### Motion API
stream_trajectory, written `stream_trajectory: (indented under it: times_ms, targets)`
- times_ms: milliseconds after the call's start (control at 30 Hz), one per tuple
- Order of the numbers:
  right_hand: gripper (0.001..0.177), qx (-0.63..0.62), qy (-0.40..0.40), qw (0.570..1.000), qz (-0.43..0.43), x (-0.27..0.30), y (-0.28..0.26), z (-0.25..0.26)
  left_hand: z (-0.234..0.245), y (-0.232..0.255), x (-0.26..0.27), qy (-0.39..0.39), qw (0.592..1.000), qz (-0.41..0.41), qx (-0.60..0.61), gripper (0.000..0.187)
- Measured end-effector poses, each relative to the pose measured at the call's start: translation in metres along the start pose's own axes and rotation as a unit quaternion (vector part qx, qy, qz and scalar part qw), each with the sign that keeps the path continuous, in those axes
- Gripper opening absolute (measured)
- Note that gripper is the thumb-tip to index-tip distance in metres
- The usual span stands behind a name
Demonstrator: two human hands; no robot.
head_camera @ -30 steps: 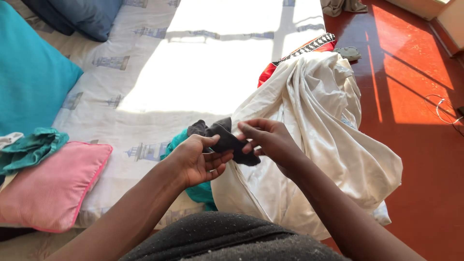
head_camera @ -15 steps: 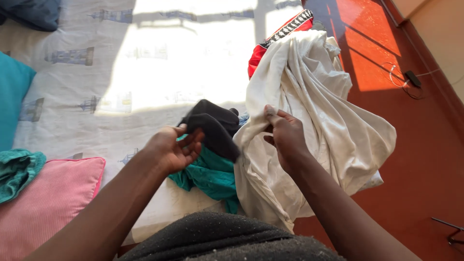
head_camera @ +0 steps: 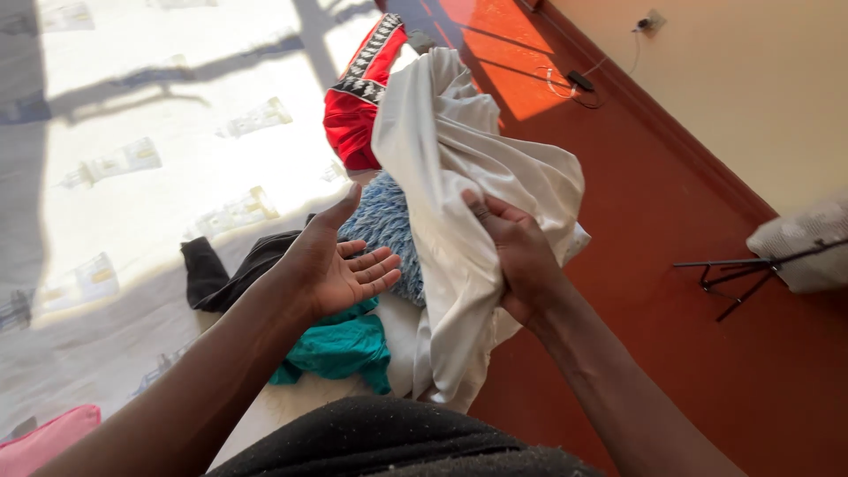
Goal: The recorder is spreading and tucking in a white bedsheet on a mattress.
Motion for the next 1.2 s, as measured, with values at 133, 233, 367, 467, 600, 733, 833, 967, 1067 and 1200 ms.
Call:
stream_trajectory:
  times_ms: [133,233,367,467,600,733,833,967,1067,1200]
  targets:
    - [0.043,0.071,-0.021,0.995,-0.068,0.055,-0.016,0.011,-0.054,-0.017,-0.013,-0.003,0.993,0.008,-0.115,0.101]
    - [0.041,0.038,-0.039,0.994,-0.095,0.108,-0.021,0.042,-0.088,-0.036,-0.054,-0.039,0.972,-0.023,-0.231,0.075]
    - [0.042,0.08,0.043,0.993,-0.077,0.191,-0.039,0.088,-0.138,-0.097,-0.047,-0.095,0.957,-0.056,-0.267,0.058]
    - [0.048,0.08,0.154,0.982,-0.08,0.249,-0.046,0.11,-0.165,-0.142,-0.022,-0.206,0.926,-0.115,-0.294,0.056]
    - [0.056,-0.032,0.259,0.965,0.0,0.29,-0.024,0.161,-0.168,-0.229,-0.014,-0.347,0.851,-0.083,-0.385,0.049]
    - [0.056,-0.196,0.228,0.952,0.064,0.278,-0.031,0.161,-0.141,-0.287,0.016,-0.311,0.824,-0.012,-0.473,0.044]
    - [0.07,-0.229,0.179,0.957,0.011,0.253,-0.035,0.147,-0.14,-0.293,0.009,-0.334,0.748,-0.042,-0.571,0.049]
    - [0.042,-0.033,0.28,0.959,0.029,0.216,-0.016,0.209,-0.15,-0.27,0.017,-0.232,0.731,0.004,-0.641,0.049]
    - [0.039,-0.011,0.383,0.917,0.109,0.203,-0.035,0.237,-0.151,-0.225,-0.035,-0.169,0.788,-0.013,-0.592,0.063]
    - [0.042,0.001,0.492,0.851,0.183,0.199,-0.064,0.283,-0.137,-0.128,-0.084,0.145,0.861,-0.157,-0.461,0.136]
Point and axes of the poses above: each hand's wrist, its own x-axis away from the middle knuckle, its own z-axis out of the back of the hand, y = z × x, the point moved 7 cm from there along -x, towards the middle knuckle, and after that the axes turned 15 degrees about z, right-handed, at the moved point
